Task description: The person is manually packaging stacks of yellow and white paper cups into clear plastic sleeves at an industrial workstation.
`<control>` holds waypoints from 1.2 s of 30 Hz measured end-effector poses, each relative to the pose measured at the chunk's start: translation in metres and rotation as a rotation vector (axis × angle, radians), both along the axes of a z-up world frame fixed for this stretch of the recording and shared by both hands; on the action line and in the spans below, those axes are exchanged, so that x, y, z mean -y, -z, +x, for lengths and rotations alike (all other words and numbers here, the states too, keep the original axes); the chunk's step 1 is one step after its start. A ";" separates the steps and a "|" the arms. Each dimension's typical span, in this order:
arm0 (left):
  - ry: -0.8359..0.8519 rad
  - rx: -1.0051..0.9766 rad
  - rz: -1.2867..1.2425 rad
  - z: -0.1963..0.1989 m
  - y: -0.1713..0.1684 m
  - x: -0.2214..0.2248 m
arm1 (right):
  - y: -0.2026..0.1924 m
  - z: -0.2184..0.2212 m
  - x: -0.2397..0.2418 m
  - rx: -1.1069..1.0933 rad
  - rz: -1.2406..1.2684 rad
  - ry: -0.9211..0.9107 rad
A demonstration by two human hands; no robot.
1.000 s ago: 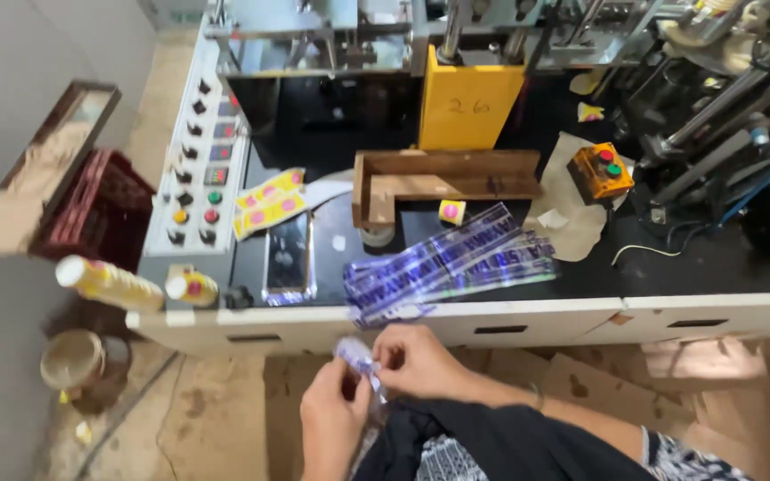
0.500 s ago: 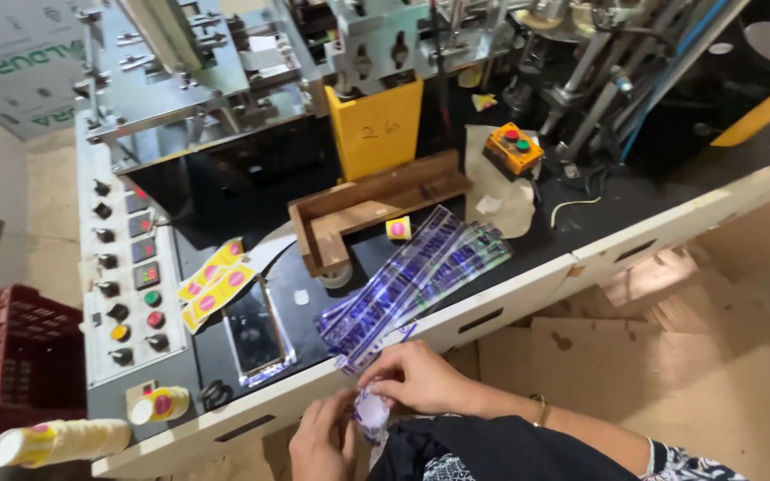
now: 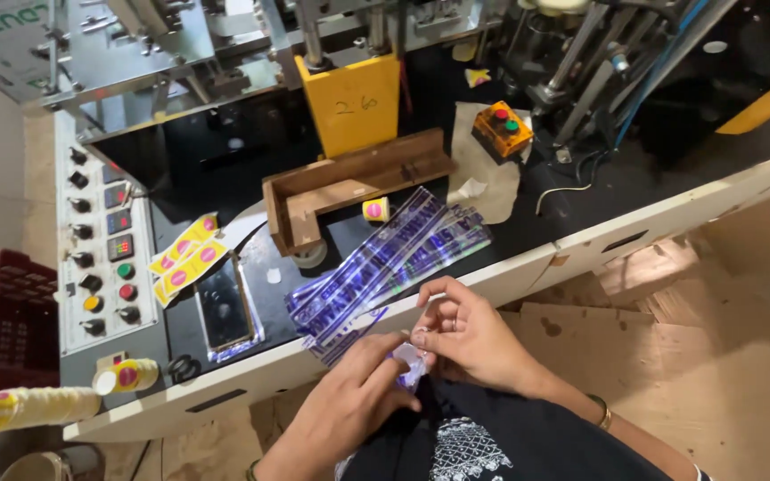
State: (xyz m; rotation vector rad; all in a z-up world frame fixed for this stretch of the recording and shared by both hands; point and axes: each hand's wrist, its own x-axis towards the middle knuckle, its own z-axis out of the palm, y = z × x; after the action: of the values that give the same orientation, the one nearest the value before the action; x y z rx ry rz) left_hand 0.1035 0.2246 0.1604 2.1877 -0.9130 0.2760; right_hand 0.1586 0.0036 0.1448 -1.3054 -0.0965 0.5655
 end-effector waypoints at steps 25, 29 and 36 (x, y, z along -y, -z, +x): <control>-0.308 0.042 0.118 0.082 -0.006 0.045 | -0.030 0.076 0.062 0.402 -0.229 0.198; -0.422 -0.695 -0.502 0.082 0.058 0.038 | -0.027 0.084 0.079 0.624 -0.245 0.140; -0.585 -1.223 -1.347 0.114 0.008 0.059 | -0.051 0.095 0.065 1.382 -0.118 -0.447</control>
State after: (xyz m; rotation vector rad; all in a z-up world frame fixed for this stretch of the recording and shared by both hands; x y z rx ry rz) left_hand 0.2172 0.1659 0.1529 0.8908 0.5502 -0.1814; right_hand 0.2536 -0.0618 0.1956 -1.5872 -1.5297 -0.0679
